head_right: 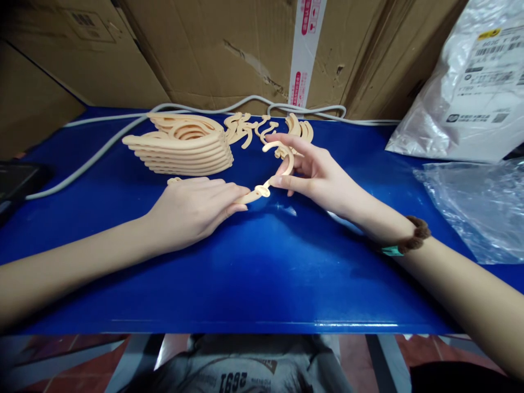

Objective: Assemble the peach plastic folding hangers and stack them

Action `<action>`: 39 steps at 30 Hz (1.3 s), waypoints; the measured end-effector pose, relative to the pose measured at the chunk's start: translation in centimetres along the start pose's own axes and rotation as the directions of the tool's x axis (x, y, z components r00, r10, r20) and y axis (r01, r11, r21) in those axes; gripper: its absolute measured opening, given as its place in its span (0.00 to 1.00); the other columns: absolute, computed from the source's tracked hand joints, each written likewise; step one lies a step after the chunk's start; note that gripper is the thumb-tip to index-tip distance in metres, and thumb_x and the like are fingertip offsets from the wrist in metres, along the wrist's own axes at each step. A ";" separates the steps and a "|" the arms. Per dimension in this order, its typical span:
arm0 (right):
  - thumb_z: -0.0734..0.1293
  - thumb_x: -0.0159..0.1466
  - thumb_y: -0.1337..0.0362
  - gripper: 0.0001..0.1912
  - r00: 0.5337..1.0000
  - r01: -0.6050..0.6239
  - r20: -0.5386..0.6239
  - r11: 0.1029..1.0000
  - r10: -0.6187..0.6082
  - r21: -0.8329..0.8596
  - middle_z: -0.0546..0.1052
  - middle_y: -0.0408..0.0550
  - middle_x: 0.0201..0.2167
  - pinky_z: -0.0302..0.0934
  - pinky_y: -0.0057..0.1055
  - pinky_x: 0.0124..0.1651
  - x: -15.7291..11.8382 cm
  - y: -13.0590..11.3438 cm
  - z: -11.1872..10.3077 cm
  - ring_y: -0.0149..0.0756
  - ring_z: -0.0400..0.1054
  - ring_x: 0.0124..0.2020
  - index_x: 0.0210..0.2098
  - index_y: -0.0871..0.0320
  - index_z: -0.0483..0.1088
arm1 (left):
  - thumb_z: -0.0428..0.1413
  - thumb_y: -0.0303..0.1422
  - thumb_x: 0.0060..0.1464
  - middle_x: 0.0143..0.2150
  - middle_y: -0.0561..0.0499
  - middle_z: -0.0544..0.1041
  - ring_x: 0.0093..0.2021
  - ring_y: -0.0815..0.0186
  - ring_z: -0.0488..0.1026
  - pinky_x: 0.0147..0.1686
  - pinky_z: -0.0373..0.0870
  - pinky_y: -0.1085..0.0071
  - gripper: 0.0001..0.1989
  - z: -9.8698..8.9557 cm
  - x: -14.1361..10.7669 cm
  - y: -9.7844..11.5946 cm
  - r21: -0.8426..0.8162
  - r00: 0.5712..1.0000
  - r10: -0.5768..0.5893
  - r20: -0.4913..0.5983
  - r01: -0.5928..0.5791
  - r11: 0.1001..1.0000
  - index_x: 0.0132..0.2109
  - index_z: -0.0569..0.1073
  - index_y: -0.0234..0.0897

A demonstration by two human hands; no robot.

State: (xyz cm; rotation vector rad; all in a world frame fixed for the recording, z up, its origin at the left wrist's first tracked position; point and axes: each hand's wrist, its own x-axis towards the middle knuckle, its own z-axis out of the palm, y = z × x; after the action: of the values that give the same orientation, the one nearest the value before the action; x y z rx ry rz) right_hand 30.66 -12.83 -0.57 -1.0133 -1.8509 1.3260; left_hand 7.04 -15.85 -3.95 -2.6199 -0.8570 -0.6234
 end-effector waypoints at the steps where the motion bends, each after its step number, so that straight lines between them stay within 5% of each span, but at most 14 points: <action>1: 0.75 0.57 0.61 0.32 1.000 0.005 0.000 1.000 -0.005 -0.016 0.72 0.41 0.29 0.65 0.36 0.39 0.0 -0.1 0.0 0.35 0.67 0.32 0.59 0.50 0.67 | 0.41 0.37 0.71 0.31 0.50 0.77 0.30 0.65 0.74 0.28 0.60 0.69 0.20 0.0 0.0 0.0 0.003 1.000 0.004 0.007 -0.004 1.000 0.44 0.75 0.33; 18: 0.69 0.63 0.59 0.27 0.997 0.079 0.005 0.962 -0.081 -0.260 0.71 0.44 0.35 0.65 0.40 0.49 -0.5 -0.2 -0.1 0.40 0.68 0.39 0.61 0.45 0.64 | 0.41 0.36 0.71 0.32 0.50 0.77 0.31 0.62 0.72 0.31 0.62 0.67 0.19 0.2 -0.1 0.0 0.004 0.991 0.021 0.131 -0.022 1.000 0.45 0.74 0.33; 34: 0.68 0.63 0.58 0.29 0.997 0.076 0.007 0.973 -0.076 -0.219 0.70 0.43 0.33 0.64 0.42 0.47 -0.4 0.9 0.6 0.39 0.67 0.36 0.63 0.48 0.60 | 0.41 0.36 0.71 0.29 0.50 0.76 0.28 0.62 0.72 0.28 0.61 0.67 0.20 0.3 0.0 0.0 -0.030 0.997 0.006 0.074 -0.004 1.000 0.44 0.75 0.32; 39: 0.69 0.63 0.55 0.27 0.995 0.098 0.049 0.972 -0.090 -0.212 0.74 0.44 0.35 0.65 0.40 0.46 -0.7 0.3 0.6 0.40 0.70 0.37 0.60 0.48 0.63 | 0.46 0.37 0.69 0.35 0.50 0.78 0.33 0.63 0.76 0.27 0.62 0.71 0.15 -0.7 -0.1 0.4 -0.144 0.981 -0.087 0.173 0.113 0.983 0.54 0.71 0.36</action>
State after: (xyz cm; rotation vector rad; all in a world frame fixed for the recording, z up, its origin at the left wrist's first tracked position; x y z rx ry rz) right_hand 30.55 -13.70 -1.05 -0.9995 -2.0796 1.1150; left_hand 7.00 -16.54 -3.47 -2.8129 -1.0344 -0.5200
